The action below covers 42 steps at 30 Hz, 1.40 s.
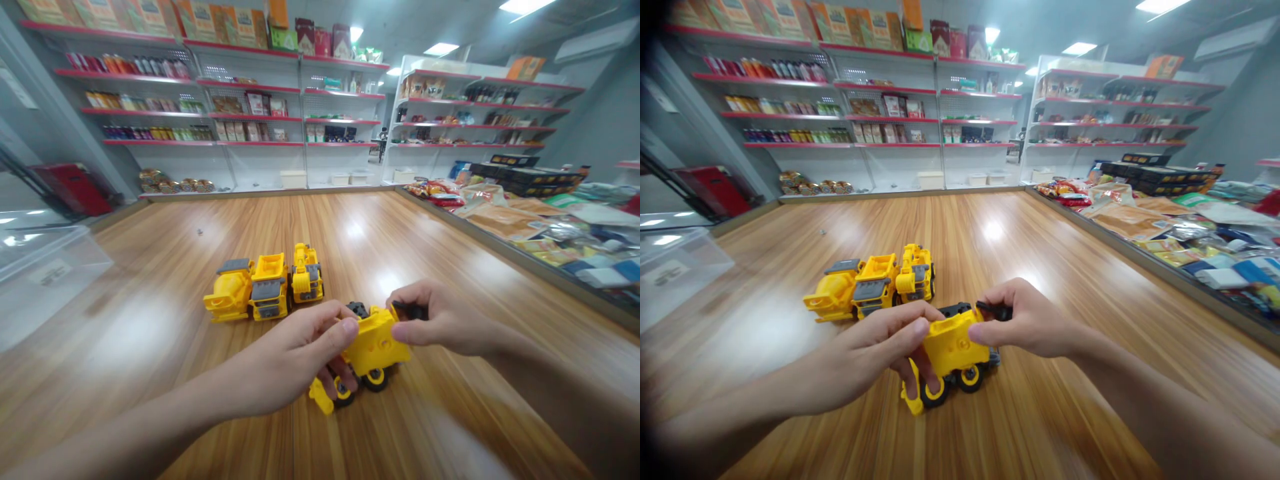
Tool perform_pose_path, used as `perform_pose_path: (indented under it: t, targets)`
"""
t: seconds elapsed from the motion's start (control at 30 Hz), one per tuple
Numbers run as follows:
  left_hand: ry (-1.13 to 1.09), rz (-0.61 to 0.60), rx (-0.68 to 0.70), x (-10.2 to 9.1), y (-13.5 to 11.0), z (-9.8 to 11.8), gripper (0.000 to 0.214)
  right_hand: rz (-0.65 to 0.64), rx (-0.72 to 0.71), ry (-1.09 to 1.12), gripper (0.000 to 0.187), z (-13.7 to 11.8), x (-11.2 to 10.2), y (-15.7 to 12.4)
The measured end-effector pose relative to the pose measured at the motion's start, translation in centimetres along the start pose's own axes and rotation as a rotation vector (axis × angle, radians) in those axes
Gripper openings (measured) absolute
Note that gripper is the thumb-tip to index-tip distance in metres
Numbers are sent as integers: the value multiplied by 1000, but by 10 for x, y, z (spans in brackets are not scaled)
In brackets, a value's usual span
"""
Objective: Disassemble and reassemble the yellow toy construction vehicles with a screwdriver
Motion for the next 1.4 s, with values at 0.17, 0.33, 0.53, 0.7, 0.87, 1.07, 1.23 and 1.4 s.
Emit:
perform_pose_path:
  t: [0.17,0.33,0.53,0.7,0.87,1.07,1.23,1.4]
  targets:
    - [521,241,-62,-29,-19,21,35,-415,281,-281,29,30,12,-15]
    - [860,166,-287,-35,-29,16,44,-519,415,-448,26,54,11,-21]
    - [1107,50,-424,-35,-37,-7,46,-484,533,-412,42,61,7,-26]
    - [1239,29,-495,-39,-33,-26,47,-418,575,-441,50,68,3,-25]
    - [1174,62,-546,-34,-31,-30,67,-199,447,-455,28,56,-20,-21]
    - [1092,114,-609,-20,-28,-36,128,-8,275,-599,76,11,-22,-22]
    - [1022,112,-530,-16,-19,-39,137,-60,367,-681,101,22,0,-20]
    - [998,63,-450,-15,-11,-47,132,-79,366,-680,101,32,2,-13]
Point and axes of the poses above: each hand's wrist, its own y-axis towards the middle knuckle, its own x-axis out of the palm, z = x × y, the point moved 10 cm from there along y, towards the middle knuckle, and after that the axes turned 15 degrees about -z, right-handed, at the moved point
